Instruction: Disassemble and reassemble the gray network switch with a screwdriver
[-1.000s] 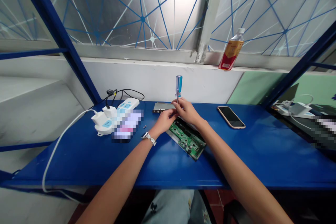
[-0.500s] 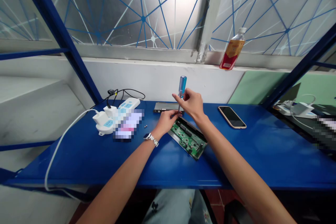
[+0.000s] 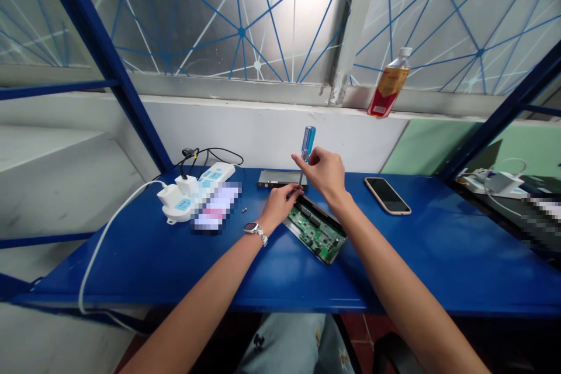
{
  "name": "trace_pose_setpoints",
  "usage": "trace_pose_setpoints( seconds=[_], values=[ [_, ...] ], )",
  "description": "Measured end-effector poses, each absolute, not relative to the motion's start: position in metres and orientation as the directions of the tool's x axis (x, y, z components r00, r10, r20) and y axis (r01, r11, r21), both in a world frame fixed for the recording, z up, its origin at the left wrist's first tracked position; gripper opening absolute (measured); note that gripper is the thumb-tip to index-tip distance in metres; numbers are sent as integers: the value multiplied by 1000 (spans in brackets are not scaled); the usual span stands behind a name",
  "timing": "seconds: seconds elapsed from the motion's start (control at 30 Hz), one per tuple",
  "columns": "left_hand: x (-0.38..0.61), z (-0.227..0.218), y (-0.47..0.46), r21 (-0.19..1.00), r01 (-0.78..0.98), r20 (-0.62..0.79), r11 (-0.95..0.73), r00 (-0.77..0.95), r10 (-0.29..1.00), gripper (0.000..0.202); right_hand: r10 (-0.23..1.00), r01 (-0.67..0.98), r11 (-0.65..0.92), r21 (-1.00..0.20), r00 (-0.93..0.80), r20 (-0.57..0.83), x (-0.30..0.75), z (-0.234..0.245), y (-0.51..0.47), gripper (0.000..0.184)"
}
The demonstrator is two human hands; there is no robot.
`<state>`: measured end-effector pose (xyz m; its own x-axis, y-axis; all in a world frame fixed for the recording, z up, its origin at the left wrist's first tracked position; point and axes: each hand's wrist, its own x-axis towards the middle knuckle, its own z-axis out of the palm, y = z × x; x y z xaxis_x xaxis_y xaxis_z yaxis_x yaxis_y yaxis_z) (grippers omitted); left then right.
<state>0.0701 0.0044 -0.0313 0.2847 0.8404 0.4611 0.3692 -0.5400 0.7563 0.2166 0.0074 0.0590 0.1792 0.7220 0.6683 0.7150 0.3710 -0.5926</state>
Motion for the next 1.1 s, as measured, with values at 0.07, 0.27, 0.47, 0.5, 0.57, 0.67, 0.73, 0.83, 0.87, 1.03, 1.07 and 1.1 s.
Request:
trace_pose_setpoints(
  seconds=[0.07,0.27,0.47,0.5,0.57,0.67,0.73,0.83,0.87,1.03,1.07,1.1],
  values=[
    [71,-33,5,754,367,472,-544,273,838,25,743,779,309,-545,159,650,216,62,4,44],
    [70,-36,8,758,352,485,-549,257,836,23,767,811,352,-467,36,641,214,67,0,35],
    [69,-32,6,794,306,449,-525,287,846,27,794,585,580,-567,-251,553,228,70,10,34],
    [69,-31,6,800,291,446,-525,298,844,28,795,549,594,-588,-287,535,230,70,11,35],
    [68,-29,5,805,275,444,-526,310,841,29,799,503,595,-627,-289,526,232,70,12,35],
    [67,-27,4,805,285,438,-520,305,845,27,797,485,574,-659,-150,584,230,66,9,32],
    [66,-28,5,801,303,438,-517,291,850,26,780,476,572,-668,-64,623,227,63,7,34],
    [66,-30,7,787,342,440,-514,272,856,24,775,436,585,-684,-49,631,226,57,8,33],
    [66,-30,8,782,355,440,-513,269,857,24,779,422,587,-691,-63,623,226,56,9,32],
    [67,-29,10,779,329,461,-534,277,843,26,831,326,550,-769,-128,541,230,54,11,31],
    [67,-29,11,782,313,465,-539,282,839,26,839,304,541,-784,-141,525,230,53,11,32],
    [66,-29,11,785,303,466,-540,284,838,26,842,289,539,-791,-148,519,230,53,11,32]
  ],
)
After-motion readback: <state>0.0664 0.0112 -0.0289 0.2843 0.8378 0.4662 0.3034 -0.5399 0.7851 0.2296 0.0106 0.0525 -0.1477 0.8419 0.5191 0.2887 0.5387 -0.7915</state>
